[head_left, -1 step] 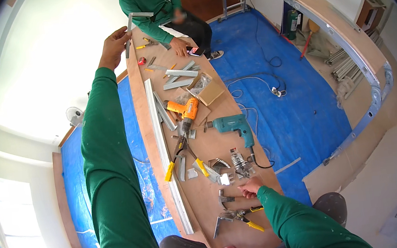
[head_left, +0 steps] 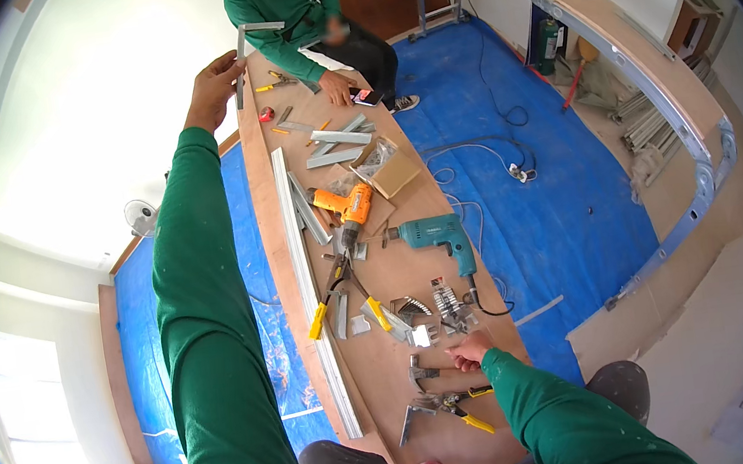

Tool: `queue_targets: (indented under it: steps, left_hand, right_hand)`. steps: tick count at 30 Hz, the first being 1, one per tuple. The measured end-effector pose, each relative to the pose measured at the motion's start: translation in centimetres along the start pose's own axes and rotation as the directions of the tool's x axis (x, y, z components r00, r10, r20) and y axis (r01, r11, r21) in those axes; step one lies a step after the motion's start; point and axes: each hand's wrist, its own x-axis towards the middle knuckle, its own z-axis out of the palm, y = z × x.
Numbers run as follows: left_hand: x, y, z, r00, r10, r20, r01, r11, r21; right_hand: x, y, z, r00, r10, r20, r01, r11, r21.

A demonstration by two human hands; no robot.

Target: The person assembles small metal frame pieces at a workbench. They use tin snips to trim edges, a hammer to tap joints, and pliers to adjust components. The person handles multiple metal pieces one at a time, aligning and securing them into a frame structure.

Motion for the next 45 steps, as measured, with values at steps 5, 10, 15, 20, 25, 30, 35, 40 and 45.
queue_targets:
  steps: [5,10,15,20,25,30,35,40,45]
  left_hand:
    - [0.0,-0.3,-2.6,0.997,0.073,-0.037,-0.077,0.986,-0.148]
    - [-1.0,0.9,-3.0,0.993,0.004,-0.119,-0.031,0.974,-0.222]
    - [-1.9,1.3,-4.5,0.974,0.010,-0.225,-0.067,0.967,-0.247]
    - [-3.6,1.8,-5.9,0.966,0.001,-0.260,-0.068,0.966,-0.249]
    - [-8.5,-2.1,-9.8,0.958,-0.050,-0.282,0.016,0.992,-0.122]
    - [-15.8,-12.6,-12.9,0.932,-0.217,-0.292,0.190,0.974,-0.120]
    - [-19.5,-18.3,-11.6,0.873,-0.317,-0.369,0.219,0.934,-0.283]
    - [-22.0,-20.3,-11.1,0.878,-0.293,-0.379,0.149,0.919,-0.365]
    - [-32.5,-20.0,-4.6,0.936,-0.267,-0.231,0.119,0.854,-0.506]
  right_hand:
    - [0.2,-1.0,0.0,0.999,-0.027,0.023,0.027,0.999,-0.018]
    - [0.4,-0.7,-0.3,1.000,-0.021,-0.004,0.021,1.000,-0.023]
    - [-0.1,-1.0,-0.1,1.000,-0.004,-0.012,0.004,1.000,0.011]
    - [0.6,-0.6,-0.5,1.000,-0.011,0.025,0.009,0.998,0.058]
    - [-0.5,-1.2,-0.6,1.000,-0.023,-0.017,0.024,0.999,0.046]
    - [-0.9,-1.6,-0.3,1.000,-0.019,-0.017,0.020,0.999,0.042]
    - [-1.1,-1.7,-0.5,1.000,0.001,-0.001,-0.001,0.999,0.047]
    - [-0.6,-1.5,-0.2,1.000,0.012,0.019,-0.012,0.999,0.034]
    - [-0.5,0.4,-0.8,1.000,-0.003,-0.017,0.003,1.000,0.027]
